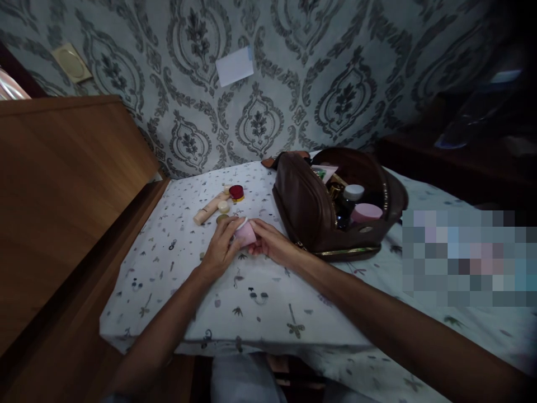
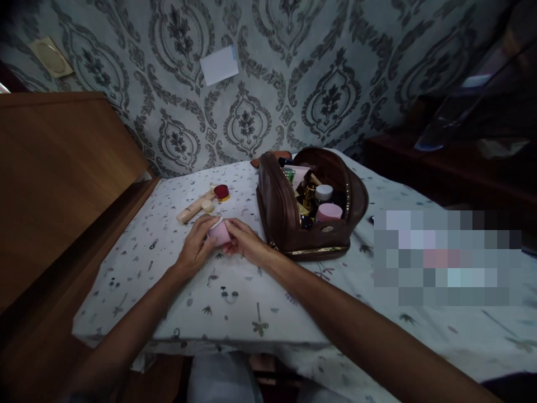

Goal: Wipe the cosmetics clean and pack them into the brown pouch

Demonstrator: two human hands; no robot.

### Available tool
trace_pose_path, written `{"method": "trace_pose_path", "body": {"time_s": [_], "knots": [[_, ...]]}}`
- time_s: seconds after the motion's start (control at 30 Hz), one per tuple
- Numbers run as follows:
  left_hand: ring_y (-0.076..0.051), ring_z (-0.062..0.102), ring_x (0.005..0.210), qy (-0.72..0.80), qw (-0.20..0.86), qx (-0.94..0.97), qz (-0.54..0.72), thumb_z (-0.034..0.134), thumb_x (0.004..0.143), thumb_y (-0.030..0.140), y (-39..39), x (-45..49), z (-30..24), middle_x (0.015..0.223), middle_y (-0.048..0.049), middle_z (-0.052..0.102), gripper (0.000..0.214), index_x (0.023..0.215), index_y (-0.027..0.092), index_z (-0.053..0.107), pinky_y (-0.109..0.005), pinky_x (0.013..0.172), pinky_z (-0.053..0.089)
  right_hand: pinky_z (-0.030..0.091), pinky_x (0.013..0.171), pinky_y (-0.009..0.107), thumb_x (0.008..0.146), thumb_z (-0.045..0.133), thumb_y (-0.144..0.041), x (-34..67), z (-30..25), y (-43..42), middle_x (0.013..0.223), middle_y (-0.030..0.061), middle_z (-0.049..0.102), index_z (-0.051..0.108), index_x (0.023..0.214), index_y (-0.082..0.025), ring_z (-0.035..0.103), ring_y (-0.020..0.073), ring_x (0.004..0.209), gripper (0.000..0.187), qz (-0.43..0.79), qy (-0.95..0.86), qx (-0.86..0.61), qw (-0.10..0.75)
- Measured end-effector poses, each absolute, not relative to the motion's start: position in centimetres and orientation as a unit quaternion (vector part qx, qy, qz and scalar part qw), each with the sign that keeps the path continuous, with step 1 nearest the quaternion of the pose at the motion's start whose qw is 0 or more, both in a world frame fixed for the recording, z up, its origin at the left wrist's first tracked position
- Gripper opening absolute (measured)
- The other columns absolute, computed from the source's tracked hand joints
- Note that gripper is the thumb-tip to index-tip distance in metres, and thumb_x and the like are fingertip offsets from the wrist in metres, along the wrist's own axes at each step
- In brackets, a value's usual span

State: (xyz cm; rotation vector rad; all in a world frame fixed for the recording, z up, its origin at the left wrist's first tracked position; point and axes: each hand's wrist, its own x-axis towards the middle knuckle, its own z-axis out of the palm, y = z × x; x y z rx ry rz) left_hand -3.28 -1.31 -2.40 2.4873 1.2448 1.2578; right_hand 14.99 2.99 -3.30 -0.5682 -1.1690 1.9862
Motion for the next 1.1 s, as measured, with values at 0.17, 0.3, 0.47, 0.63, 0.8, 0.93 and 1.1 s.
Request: {"method": "trace_pose_path", "body": {"time_s": [0.17, 0.3, 0.47, 0.63, 0.8, 0.93, 1.1], "knots": [[-0.032, 0.054, 0.132, 0.403, 0.047, 0.823, 0.398, 0.069, 0.093, 0.048, -1.5, -3.0, -2.2, 0.138, -0.0152, 0.055, 0.065, 0.149, 0.025, 0.045, -0.053, 0.112, 0.047, 0.036, 0.039, 0.019, 0.081, 0.073, -0.066, 14.9, -3.3, 2.9, 0.065, -0.0057, 0.062, 0.057, 0.105, -0.023, 0.055, 0.01, 0.046, 0.052, 0.759, -0.478, -0.246, 0.369], [-0.03, 0.058, 0.128, 0.412, 0.062, 0.807, 0.418, 0.067, 0.095, 0.042, -1.6, -3.0, -2.2, 0.135, -0.0142, 0.06, 0.056, 0.145, 0.024, 0.05, -0.049, 0.11, 0.049, 0.037, 0.041, 0.02, 0.081, 0.07, -0.07, 14.8, -3.1, 2.8, 0.063, -0.0037, 0.063, 0.057, 0.098, -0.022, 0.058, 0.0118, 0.048, 0.053, 0.761, -0.492, -0.242, 0.345], [-0.029, 0.06, 0.128, 0.42, 0.086, 0.785, 0.447, 0.067, 0.095, 0.043, -1.3, -3.3, -2.6, 0.138, -0.0139, 0.064, 0.054, 0.144, 0.023, 0.054, -0.048, 0.109, 0.049, 0.047, 0.056, 0.02, 0.072, 0.085, -0.056, 14.6, -2.9, 2.6, 0.083, -0.001, 0.067, 0.066, 0.099, -0.02, 0.062, 0.0106, 0.069, 0.049, 0.754, -0.457, -0.233, 0.41], [-0.026, 0.065, 0.122, 0.402, 0.092, 0.78, 0.471, 0.067, 0.096, 0.04, -1.0, -3.2, -2.3, 0.13, -0.0114, 0.069, 0.042, 0.134, 0.024, 0.063, -0.045, 0.105, 0.053, 0.05, 0.06, 0.022, 0.078, 0.082, -0.051, 14.8, -3.0, 2.7, 0.083, -0.0026, 0.068, 0.063, 0.111, -0.024, 0.063, 0.0108, 0.067, 0.047, 0.755, -0.457, -0.244, 0.401], [-0.022, 0.069, 0.112, 0.405, 0.059, 0.758, 0.507, 0.062, 0.1, 0.033, -1.3, -3.3, -1.5, 0.113, -0.0084, 0.075, 0.02, 0.11, 0.022, 0.074, -0.04, 0.098, 0.056, 0.042, 0.046, 0.02, 0.085, 0.075, -0.056, 14.9, -3.1, 2.7, 0.066, -0.0065, 0.063, 0.057, 0.116, -0.025, 0.063, 0.0117, 0.051, 0.047, 0.767, -0.477, -0.256, 0.343], [-0.021, 0.069, 0.111, 0.411, 0.053, 0.762, 0.498, 0.06, 0.101, 0.032, -1.3, -3.6, -1.2, 0.112, -0.0091, 0.074, 0.02, 0.11, 0.021, 0.074, -0.04, 0.098, 0.056, 0.038, 0.043, 0.019, 0.083, 0.077, -0.053, 14.9, -3.1, 2.6, 0.063, -0.0058, 0.065, 0.056, 0.12, -0.026, 0.061, 0.0112, 0.047, 0.05, 0.75, -0.506, -0.265, 0.334], [-0.029, 0.061, 0.128, 0.379, 0.079, 0.817, 0.427, 0.075, 0.088, 0.047, -0.9, -4.1, -1.3, 0.133, -0.0137, 0.066, 0.055, 0.136, 0.024, 0.061, -0.049, 0.108, 0.051, 0.034, 0.041, 0.019, 0.077, 0.077, -0.062, 15.0, -3.0, 2.7, 0.058, -0.0076, 0.061, 0.056, 0.108, -0.025, 0.054, 0.0106, 0.043, 0.052, 0.739, -0.51, -0.287, 0.335]]}}
